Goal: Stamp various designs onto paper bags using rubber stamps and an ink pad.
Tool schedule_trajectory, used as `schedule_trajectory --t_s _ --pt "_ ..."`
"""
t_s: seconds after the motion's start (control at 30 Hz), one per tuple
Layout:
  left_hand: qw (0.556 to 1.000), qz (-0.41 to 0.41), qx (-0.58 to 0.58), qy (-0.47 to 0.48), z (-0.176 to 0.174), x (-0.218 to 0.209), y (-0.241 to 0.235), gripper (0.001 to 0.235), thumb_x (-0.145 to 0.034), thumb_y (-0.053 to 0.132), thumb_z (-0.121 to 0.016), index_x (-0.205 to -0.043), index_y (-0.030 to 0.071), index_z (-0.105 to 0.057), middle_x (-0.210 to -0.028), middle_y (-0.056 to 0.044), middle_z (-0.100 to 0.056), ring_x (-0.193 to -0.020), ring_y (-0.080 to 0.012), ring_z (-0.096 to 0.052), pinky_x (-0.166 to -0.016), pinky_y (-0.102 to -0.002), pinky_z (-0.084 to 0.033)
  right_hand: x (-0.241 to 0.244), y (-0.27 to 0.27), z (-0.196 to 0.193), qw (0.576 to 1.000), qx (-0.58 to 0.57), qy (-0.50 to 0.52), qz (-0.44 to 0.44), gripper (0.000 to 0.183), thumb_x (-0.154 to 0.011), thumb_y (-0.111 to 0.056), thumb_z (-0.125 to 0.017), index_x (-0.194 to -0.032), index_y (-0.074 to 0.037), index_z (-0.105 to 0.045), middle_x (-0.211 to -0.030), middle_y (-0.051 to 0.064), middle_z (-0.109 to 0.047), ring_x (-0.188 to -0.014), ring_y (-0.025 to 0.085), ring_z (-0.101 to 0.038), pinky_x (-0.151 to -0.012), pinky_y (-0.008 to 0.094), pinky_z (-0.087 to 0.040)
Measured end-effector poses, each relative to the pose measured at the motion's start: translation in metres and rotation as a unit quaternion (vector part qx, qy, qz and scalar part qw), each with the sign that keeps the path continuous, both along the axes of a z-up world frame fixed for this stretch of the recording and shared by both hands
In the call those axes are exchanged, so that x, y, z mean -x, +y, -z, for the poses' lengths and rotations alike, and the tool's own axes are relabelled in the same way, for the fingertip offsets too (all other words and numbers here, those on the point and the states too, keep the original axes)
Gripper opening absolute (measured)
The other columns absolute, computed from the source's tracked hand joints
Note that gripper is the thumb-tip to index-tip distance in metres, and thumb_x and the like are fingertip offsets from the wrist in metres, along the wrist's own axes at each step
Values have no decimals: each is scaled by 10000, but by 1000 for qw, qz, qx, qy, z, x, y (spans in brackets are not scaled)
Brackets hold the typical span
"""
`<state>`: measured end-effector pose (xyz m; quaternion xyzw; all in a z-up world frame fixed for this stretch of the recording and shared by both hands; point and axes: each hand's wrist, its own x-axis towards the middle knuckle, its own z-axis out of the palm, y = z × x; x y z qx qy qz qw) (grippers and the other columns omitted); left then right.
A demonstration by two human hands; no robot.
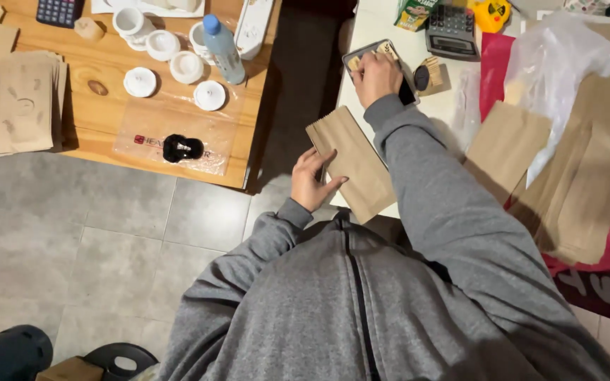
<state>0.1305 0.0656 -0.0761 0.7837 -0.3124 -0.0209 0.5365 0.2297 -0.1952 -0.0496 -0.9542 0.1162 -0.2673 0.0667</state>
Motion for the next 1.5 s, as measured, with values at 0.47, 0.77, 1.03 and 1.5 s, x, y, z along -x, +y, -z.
schedule_trajectory --t_s 0.47,0.77,1.03,1.5 --pt "1000 28 0 -7 -2 0 -12 1141 -569 414 -986 -1488 -25 -469 -1432 -193 -614 -1325 -415 -563 -1179 -492 -398 75 -33 2 995 -55 -65 -45 116 -883 -63 -782 -796 -9 -727 -779 102 -599 -658 278 -557 -626 393 -497" --pt "999 37 0 30 -1 6 -13 1275 -547 409 -1025 -1552 -8 -360 -1545 -222 -499 -1450 -432 -457 -1212 -483 -391 103 -30 7 975 -181 -81 -99 62 -850 57 -778 -877 1 -779 -826 113 -704 -686 229 -620 -638 336 -543" --pt "995 37 6 97 51 4 -25 1449 -526 555 -1034 -1674 160 -244 -1583 -172 -474 -1485 -508 -347 -1239 -608 -251 168 82 0 963 -207 -13 -173 74 -864 -187 -865 -896 -142 -815 -903 -4 -724 -828 218 -718 -730 299 -585" --pt "993 22 5 112 38 3 -26 1426 -559 585 -1017 -1673 166 -231 -1576 -167 -472 -1502 -391 -392 -1254 -557 -251 85 -95 42 998 -15 -50 -41 204 -776 -210 -903 -972 -221 -846 -817 -16 -714 -759 236 -734 -708 339 -599"
